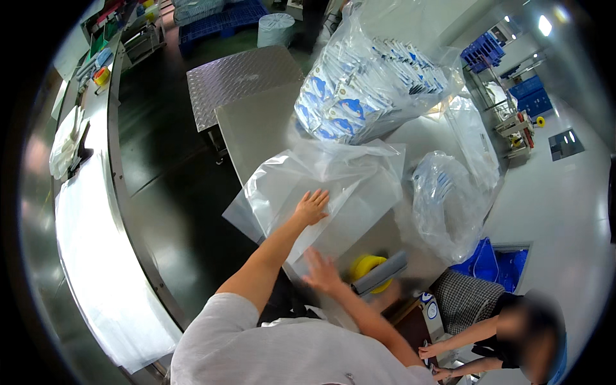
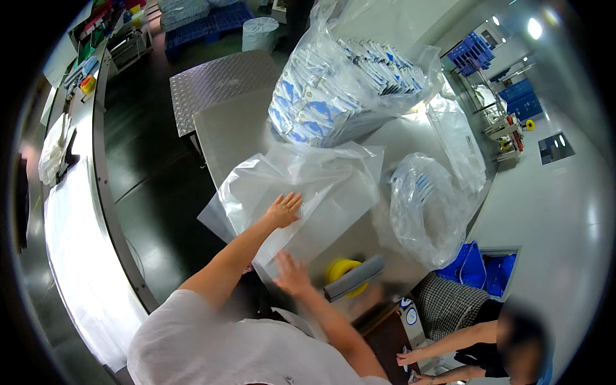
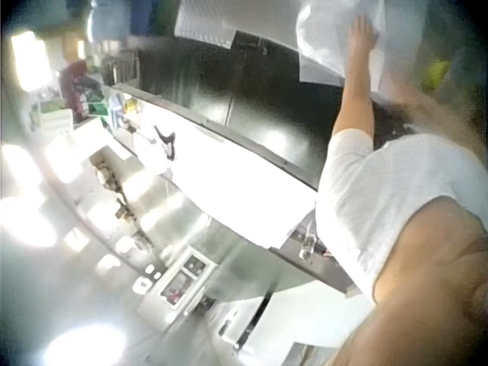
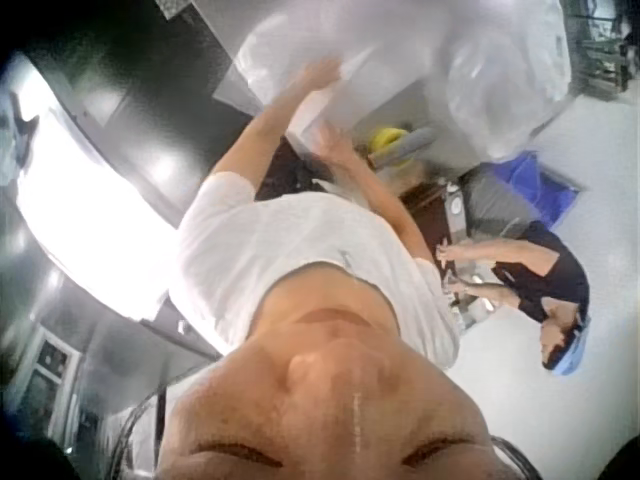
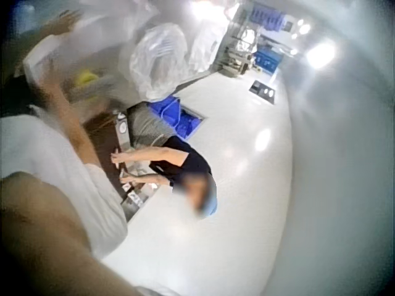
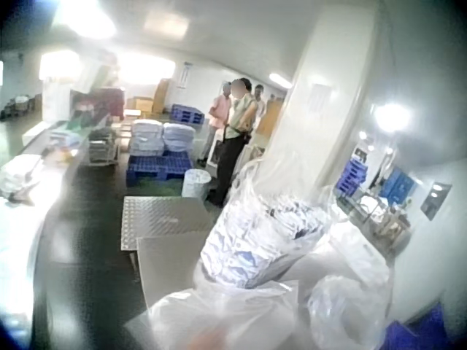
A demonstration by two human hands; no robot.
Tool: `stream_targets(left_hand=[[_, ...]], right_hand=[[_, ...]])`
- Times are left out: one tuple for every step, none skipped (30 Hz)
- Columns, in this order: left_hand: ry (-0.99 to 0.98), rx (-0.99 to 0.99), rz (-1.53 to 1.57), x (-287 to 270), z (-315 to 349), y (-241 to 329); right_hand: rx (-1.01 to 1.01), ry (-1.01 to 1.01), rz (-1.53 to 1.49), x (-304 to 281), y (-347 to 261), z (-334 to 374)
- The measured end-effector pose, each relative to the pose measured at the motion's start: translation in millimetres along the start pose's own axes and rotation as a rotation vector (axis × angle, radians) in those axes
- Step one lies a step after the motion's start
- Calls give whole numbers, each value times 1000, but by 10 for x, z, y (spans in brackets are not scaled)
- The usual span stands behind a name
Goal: The person repeatedly takes small, individually wrapped items from a large plastic bag and places them onto a conveyor belt. Another person is visible in the background working at a separate station. The camera is extremely unstable throughout the process.
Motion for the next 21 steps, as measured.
stream_targets(left_hand=[[-40, -32, -8, -104, -222, 9], [-84, -60, -19, -217, -408, 58], [-132, -84, -24, -287, -527, 112], [-142, -66, 0, -307, -572, 139], [-150, -54, 26, -328, -594, 153], [-156, -47, 54, -343, -578, 156], [-62, 3, 58, -359, -465, 204], [27, 71, 60, -367, -262, 315], [122, 135, 65, -395, -8, 407], [214, 161, 46, -374, 287, 467], [309, 186, 21, -346, 639, 524], [282, 155, 22, -337, 1001, 570], [264, 82, 25, -271, 1369, 581], [193, -26, 24, -92, 1732, 501], [154, -96, 80, 87, 2042, 396], [51, -129, 24, 48, 2284, 403], [82, -116, 4, 119, 2458, 371], [75, -138, 41, 112, 2534, 383], [70, -165, 77, 80, 2591, 356], [91, -182, 51, 62, 2625, 329], [110, -194, 25, 52, 2600, 311]], right_hand=[[-11, -63, -45, -62, -156, 68], [28, -57, -15, 65, -142, 141], [70, -57, 14, 222, -120, 251], [106, -55, 30, 303, -118, 306], [127, -53, 24, 356, -52, 336], [142, -52, 21, 392, 44, 386], [166, -50, 6, 421, 120, 444], [189, -68, 32, 428, 200, 509], [207, -85, 63, 391, 280, 554], [217, -96, 97, 357, 348, 561], [251, -68, 94, 378, 413, 563], [286, -38, 95, 424, 469, 565], [306, -3, 101, 436, 515, 507], [265, 68, 109, 350, 482, 407], [226, 140, 115, 202, 407, 326], [196, 209, 116, 130, 364, 258], [197, 259, 165, 293, 406, 163], [204, 306, 214, 641, 522, 26], [204, 355, 262, 815, 566, -120], [150, 480, 359, 729, 513, -201], [153, 494, 377, 686, 518, -287]])
Point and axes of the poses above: each hand's wrist, its own z-axis away from the middle knuckle, its own x-axis out of the palm, y = z × x, the point moved 5 cm from there along -z, towards the middle knuckle, and after that the axes turned 2 degrees about x, right-handed, at the moved point
